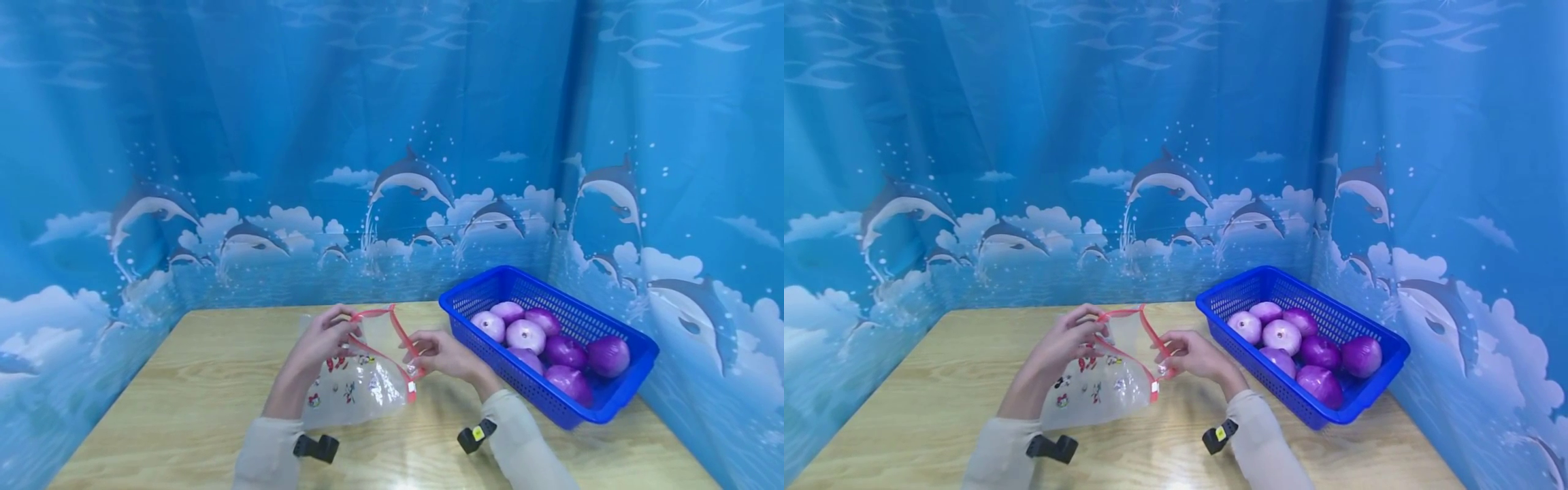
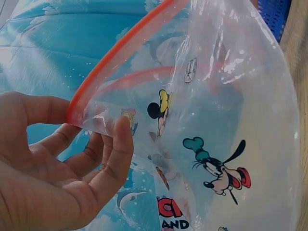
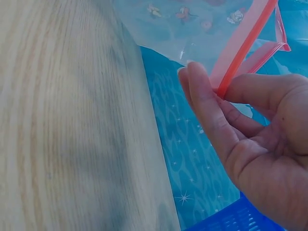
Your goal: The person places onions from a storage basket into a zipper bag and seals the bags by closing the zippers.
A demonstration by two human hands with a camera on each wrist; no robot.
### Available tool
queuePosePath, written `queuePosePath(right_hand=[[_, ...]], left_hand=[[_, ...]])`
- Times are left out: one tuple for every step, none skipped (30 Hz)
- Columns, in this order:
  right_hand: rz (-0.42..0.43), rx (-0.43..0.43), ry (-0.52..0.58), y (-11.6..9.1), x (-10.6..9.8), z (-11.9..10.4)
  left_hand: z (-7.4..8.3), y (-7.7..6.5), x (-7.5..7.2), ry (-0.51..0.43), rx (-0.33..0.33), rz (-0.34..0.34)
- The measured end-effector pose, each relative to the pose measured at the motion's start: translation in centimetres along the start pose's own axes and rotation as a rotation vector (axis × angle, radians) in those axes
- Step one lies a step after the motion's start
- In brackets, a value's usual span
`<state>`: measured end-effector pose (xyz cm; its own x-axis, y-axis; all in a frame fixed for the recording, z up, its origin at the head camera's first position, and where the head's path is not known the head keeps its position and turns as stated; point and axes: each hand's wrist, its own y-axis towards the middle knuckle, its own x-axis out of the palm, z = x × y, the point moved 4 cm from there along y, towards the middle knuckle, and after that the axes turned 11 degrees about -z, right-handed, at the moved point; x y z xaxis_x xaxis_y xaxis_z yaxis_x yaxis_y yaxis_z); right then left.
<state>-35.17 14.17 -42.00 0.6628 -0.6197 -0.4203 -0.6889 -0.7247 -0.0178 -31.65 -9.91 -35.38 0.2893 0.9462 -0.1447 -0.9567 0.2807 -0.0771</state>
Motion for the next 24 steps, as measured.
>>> queuePosePath(right_hand=[[-0.001, -0.001, 0.003, -0.03, 0.03, -0.03], [-0.002, 0.001, 0.005, -0.05, 0.05, -0.06], [-0.003, 0.001, 0.008, -0.07, 0.07, -0.12], [-0.003, 0.002, 0.008, -0.07, 0.09, -0.17], [-0.005, 0.002, 0.013, -0.06, 0.10, -0.22], [-0.006, 0.003, 0.016, -0.05, 0.09, -0.27], [-0.006, 0.007, 0.020, -0.03, 0.09, -0.31], [-0.005, 0.012, 0.020, 0.00, 0.07, -0.32], [-0.002, 0.017, 0.021, 0.02, 0.06, -0.34], [0.000, 0.022, 0.023, 0.04, 0.05, -0.34], [0.001, 0.024, 0.027, 0.06, 0.03, -0.36], [0.003, 0.026, 0.024, 0.08, 0.02, -0.38], [0.004, 0.027, 0.022, 0.09, 0.01, -0.41], [0.006, 0.024, 0.021, 0.10, 0.00, -0.46], [0.008, 0.021, 0.021, 0.09, -0.02, -0.52], [0.009, 0.017, 0.023, 0.08, -0.05, -0.59], [0.012, 0.012, 0.023, 0.06, -0.08, -0.66], [0.015, 0.010, 0.021, 0.04, -0.11, -0.72], [0.017, 0.009, 0.024, 0.02, -0.13, -0.78], [0.020, 0.007, 0.024, 0.00, -0.15, -0.84], [0.020, 0.006, 0.027, -0.02, -0.16, -0.90], [0.020, 0.004, 0.028, -0.03, -0.17, -0.95], [0.019, 0.002, 0.027, -0.03, -0.15, -1.00], [0.017, 0.000, 0.027, -0.04, -0.13, -1.03]], left_hand=[[-0.02, 0.00, -0.01, 0.000, 0.000, -0.001], [-0.02, -0.01, 0.01, 0.000, 0.000, -0.002], [-0.03, -0.02, 0.03, -0.001, 0.002, -0.004], [-0.06, 0.00, 0.06, -0.002, 0.004, -0.007], [-0.09, 0.01, 0.10, -0.003, 0.004, -0.010], [-0.12, 0.02, 0.14, -0.003, 0.008, -0.011], [-0.13, 0.02, 0.19, -0.004, 0.009, -0.012], [-0.15, 0.03, 0.24, -0.005, 0.012, -0.012], [-0.20, 0.04, 0.26, -0.006, 0.013, -0.011], [-0.24, 0.06, 0.31, -0.005, 0.014, -0.012], [-0.27, 0.08, 0.34, -0.004, 0.015, -0.009], [-0.30, 0.09, 0.36, -0.004, 0.016, -0.008], [-0.34, 0.10, 0.38, -0.006, 0.015, -0.006], [-0.36, 0.10, 0.39, -0.005, 0.016, -0.006], [-0.39, 0.11, 0.39, -0.005, 0.016, -0.005], [-0.37, 0.11, 0.40, -0.002, 0.017, -0.005], [-0.38, 0.11, 0.39, -0.001, 0.019, -0.007], [-0.37, 0.09, 0.39, 0.000, 0.023, -0.010], [-0.37, 0.08, 0.39, 0.003, 0.026, -0.012], [-0.35, 0.06, 0.39, 0.008, 0.032, -0.016], [-0.35, 0.05, 0.39, 0.011, 0.037, -0.021], [-0.34, 0.01, 0.39, 0.016, 0.042, -0.025], [-0.37, -0.01, 0.40, 0.020, 0.045, -0.028], [-0.39, -0.03, 0.40, 0.025, 0.048, -0.032]])
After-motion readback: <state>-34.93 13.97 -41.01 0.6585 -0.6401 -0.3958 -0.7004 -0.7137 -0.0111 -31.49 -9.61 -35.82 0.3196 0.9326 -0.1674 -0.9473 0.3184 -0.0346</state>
